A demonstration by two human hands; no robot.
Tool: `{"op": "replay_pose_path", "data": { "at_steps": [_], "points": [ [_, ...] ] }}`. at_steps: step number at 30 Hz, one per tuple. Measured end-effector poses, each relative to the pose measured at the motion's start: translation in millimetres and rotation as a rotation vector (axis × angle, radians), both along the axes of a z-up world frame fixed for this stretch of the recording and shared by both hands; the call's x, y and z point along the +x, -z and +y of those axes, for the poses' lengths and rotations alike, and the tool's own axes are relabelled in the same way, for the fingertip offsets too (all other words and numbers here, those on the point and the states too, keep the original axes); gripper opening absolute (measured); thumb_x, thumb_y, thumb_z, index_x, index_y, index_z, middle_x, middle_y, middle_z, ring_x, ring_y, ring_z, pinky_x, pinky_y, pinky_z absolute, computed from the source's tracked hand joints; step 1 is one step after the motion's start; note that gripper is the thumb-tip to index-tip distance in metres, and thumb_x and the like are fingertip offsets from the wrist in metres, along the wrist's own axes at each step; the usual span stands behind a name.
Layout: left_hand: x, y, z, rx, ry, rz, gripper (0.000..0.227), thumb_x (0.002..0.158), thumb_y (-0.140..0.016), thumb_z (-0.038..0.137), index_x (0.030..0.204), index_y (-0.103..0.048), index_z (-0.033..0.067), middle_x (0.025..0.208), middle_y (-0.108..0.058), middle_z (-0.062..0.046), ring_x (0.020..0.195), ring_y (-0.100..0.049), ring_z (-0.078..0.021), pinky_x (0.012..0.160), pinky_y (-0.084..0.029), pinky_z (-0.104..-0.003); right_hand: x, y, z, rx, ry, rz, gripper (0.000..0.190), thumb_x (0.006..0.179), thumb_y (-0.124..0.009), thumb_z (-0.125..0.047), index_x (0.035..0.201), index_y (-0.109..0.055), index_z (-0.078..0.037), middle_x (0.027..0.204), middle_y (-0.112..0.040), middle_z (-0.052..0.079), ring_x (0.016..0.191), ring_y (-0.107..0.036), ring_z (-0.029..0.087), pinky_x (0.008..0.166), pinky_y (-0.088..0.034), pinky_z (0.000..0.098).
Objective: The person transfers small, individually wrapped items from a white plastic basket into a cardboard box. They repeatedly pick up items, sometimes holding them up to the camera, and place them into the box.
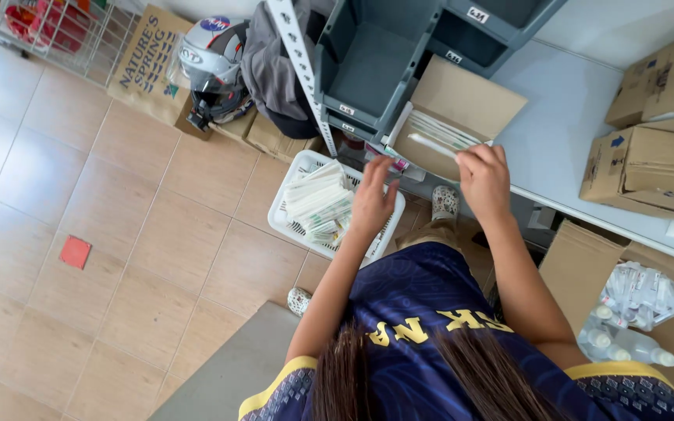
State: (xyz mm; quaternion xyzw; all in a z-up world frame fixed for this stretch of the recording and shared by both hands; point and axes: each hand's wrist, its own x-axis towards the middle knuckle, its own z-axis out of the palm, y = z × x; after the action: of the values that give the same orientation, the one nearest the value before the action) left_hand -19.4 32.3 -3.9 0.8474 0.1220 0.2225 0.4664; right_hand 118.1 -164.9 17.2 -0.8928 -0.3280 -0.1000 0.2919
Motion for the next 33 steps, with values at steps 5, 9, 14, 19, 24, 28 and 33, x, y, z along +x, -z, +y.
{"op": "replay_pose_path", "data": {
  "at_steps": [5,9,14,19,24,28,33],
  "points": [
    [42.5,13.6,-14.4,0.260,0.185,0.055,0.053,0.088,-0.067,0.013,0.139,-0.054,0.0095,0.154,-0.043,-0.016,0.120,-0.061,-0.0379,0.095,-0.053,-0.047,43.8,27.7,19.3,-0.107,-0.055,-0.145,0.009,0.086,-0.076,-0.006,0.095,-0.079,-0.007,0.097,-0.074,0.006,0.100,-0.060,0.028,0.093,-0.047,0.0423],
    [61.6,41.5,-25.3,0.337,0.180,0.226,0.041,0.091,-0.070,0.021,0.131,-0.061,0.0129,0.151,-0.044,-0.015,0.113,-0.061,-0.0367,0.091,-0.053,-0.047,58.7,37.6,35.9,-0.164,-0.104,-0.138,0.005,0.088,-0.075,-0.007,0.091,-0.078,-0.006,0.095,-0.073,0.009,0.099,-0.061,0.031,0.092,-0.050,0.0448],
    [64.9,58.4,-33.9,0.355,0.117,0.154,0.024,0.091,-0.070,0.021,0.114,-0.070,0.0155,0.137,-0.056,-0.009,0.115,-0.061,-0.0330,0.093,-0.054,-0.045,68.9,68.1,42.6,-0.197,-0.104,-0.058,0.004,0.092,-0.069,-0.007,0.093,-0.072,-0.004,0.098,-0.070,0.015,0.099,-0.065,0.035,0.085,-0.055,0.0473],
    [59.5,64.0,-41.4,0.347,0.062,0.125,0.017,0.092,-0.069,0.021,0.108,-0.072,0.0162,0.128,-0.059,-0.007,0.114,-0.060,-0.0316,0.093,-0.054,-0.044,64.6,67.4,38.0,-0.237,-0.143,-0.149,0.012,0.090,-0.064,-0.003,0.102,-0.065,-0.004,0.099,-0.067,0.017,0.098,-0.069,0.038,0.077,-0.057,0.0477],
    [52.2,57.2,-49.3,0.348,0.051,0.120,0.014,0.093,-0.070,0.024,0.104,-0.071,0.0162,0.123,-0.062,-0.006,0.107,-0.062,-0.0297,0.090,-0.054,-0.044,76.8,84.1,33.8,-0.414,-0.121,-0.096,0.015,0.093,-0.066,-0.005,0.107,-0.061,-0.005,0.098,-0.071,0.016,0.075,-0.070,0.040,0.063,-0.056,0.0512],
    [31.0,12.8,-37.5,0.206,0.007,-0.038,0.033,0.090,-0.066,0.014,0.122,-0.068,0.0076,0.127,-0.059,-0.015,0.104,-0.062,-0.0326,0.085,-0.050,-0.046,48.2,36.0,48.6,-0.346,-0.226,-0.097,0.014,0.094,-0.071,-0.014,0.100,-0.060,-0.006,0.087,-0.071,0.014,0.074,-0.070,0.038,0.062,-0.055,0.0492],
    [-15.1,90.1,-12.7,-0.255,-0.395,-0.031,0.023,0.096,-0.059,0.000,0.116,-0.068,0.0084,0.116,-0.063,-0.015,0.096,-0.066,-0.0296,0.090,-0.055,-0.039,-29.3,-5.4,96.8,0.031,-0.458,0.412,0.021,0.101,-0.074,-0.026,0.101,-0.065,-0.007,0.081,-0.071,0.012,0.075,-0.074,0.028,0.063,-0.055,0.0410]
  ]
}}
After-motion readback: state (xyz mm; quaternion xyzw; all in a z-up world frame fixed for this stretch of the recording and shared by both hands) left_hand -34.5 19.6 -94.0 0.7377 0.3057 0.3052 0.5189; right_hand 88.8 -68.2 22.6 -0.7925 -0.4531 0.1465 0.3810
